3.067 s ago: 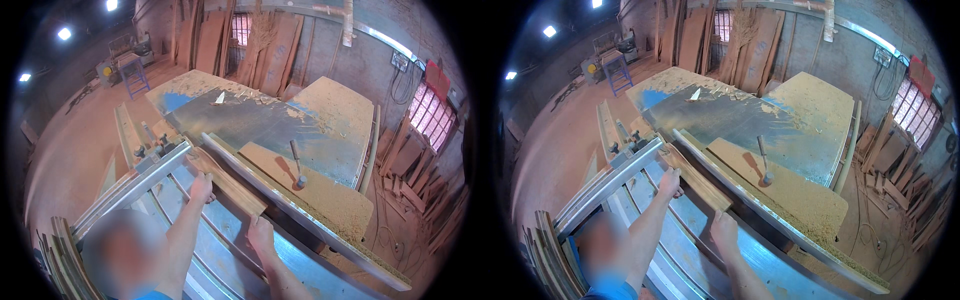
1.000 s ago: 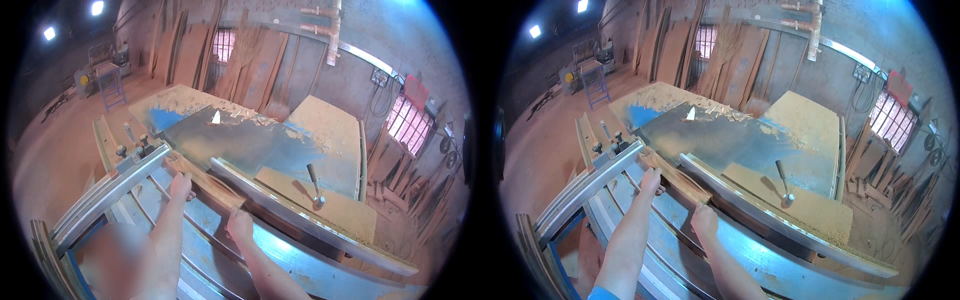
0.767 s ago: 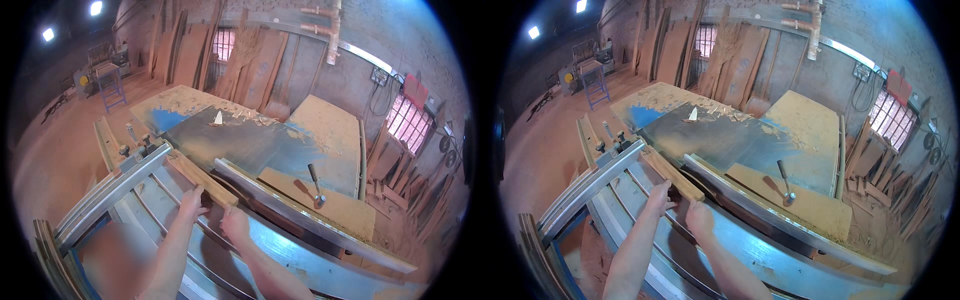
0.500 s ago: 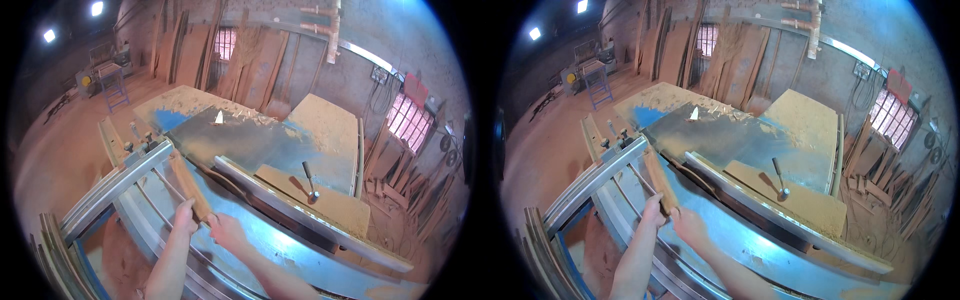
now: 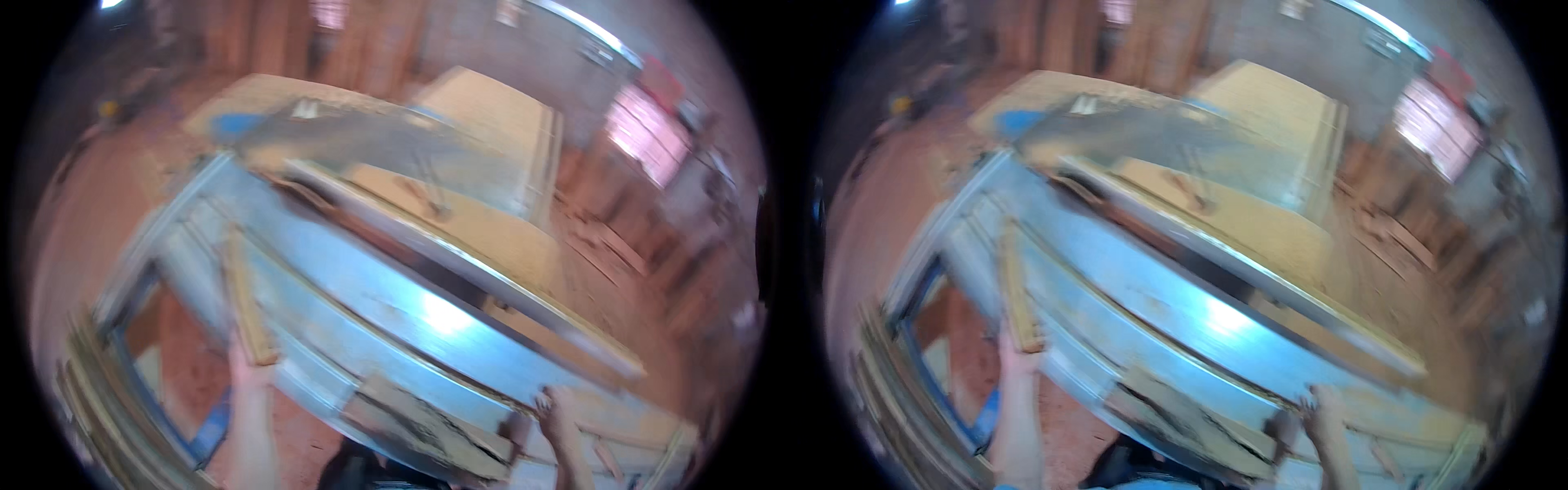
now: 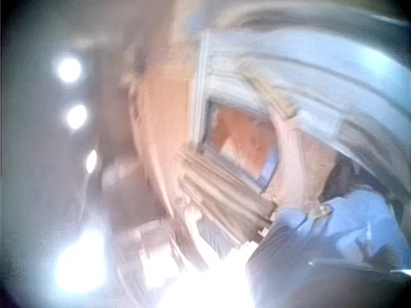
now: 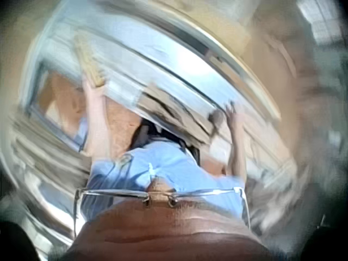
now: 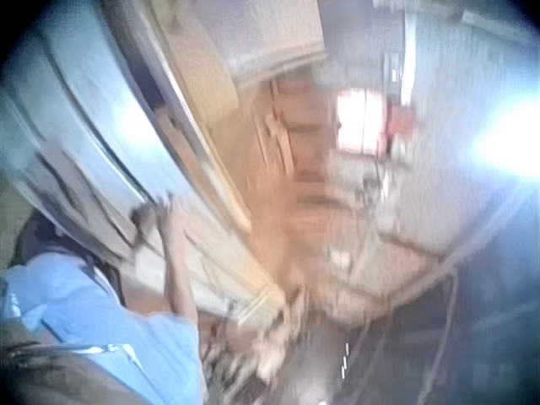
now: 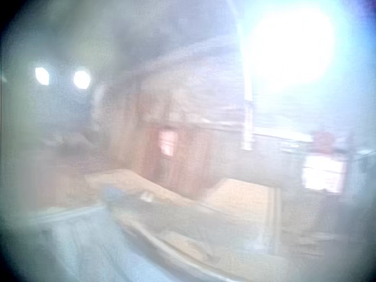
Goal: The person measures and cuts thin wooden strips on a table saw, using a tape measure and a push stick. They repeatedly feed the strips through the saw blade, collect the cut pieces, and stack them on the table.
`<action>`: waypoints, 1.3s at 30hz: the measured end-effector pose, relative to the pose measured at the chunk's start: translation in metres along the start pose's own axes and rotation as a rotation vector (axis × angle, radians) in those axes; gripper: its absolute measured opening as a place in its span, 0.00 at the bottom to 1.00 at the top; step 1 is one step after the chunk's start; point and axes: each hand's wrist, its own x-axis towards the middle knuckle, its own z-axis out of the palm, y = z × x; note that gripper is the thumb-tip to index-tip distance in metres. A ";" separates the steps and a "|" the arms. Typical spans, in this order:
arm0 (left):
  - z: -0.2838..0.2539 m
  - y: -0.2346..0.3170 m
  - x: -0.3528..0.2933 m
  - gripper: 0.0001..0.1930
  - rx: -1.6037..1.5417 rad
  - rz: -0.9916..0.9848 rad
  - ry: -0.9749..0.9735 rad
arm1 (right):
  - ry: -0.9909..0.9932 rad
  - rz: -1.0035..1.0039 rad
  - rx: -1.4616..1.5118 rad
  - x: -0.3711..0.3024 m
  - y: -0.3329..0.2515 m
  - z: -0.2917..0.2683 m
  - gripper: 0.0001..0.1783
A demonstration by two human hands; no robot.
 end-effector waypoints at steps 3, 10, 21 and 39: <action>-0.028 -0.047 -0.032 0.21 0.114 0.022 -0.122 | -0.006 -0.046 0.052 -0.037 0.052 -0.018 0.21; -0.010 -0.137 -0.083 0.22 0.370 0.058 0.044 | 0.016 0.128 0.201 -0.132 0.179 -0.013 0.23; -0.061 -0.107 -0.101 0.21 -0.013 -0.198 -0.456 | 0.190 0.569 0.356 -0.234 0.401 -0.003 0.27; -0.025 -0.187 -0.139 0.24 0.043 -0.142 -0.157 | -0.015 0.451 -0.218 -0.301 0.506 -0.022 0.25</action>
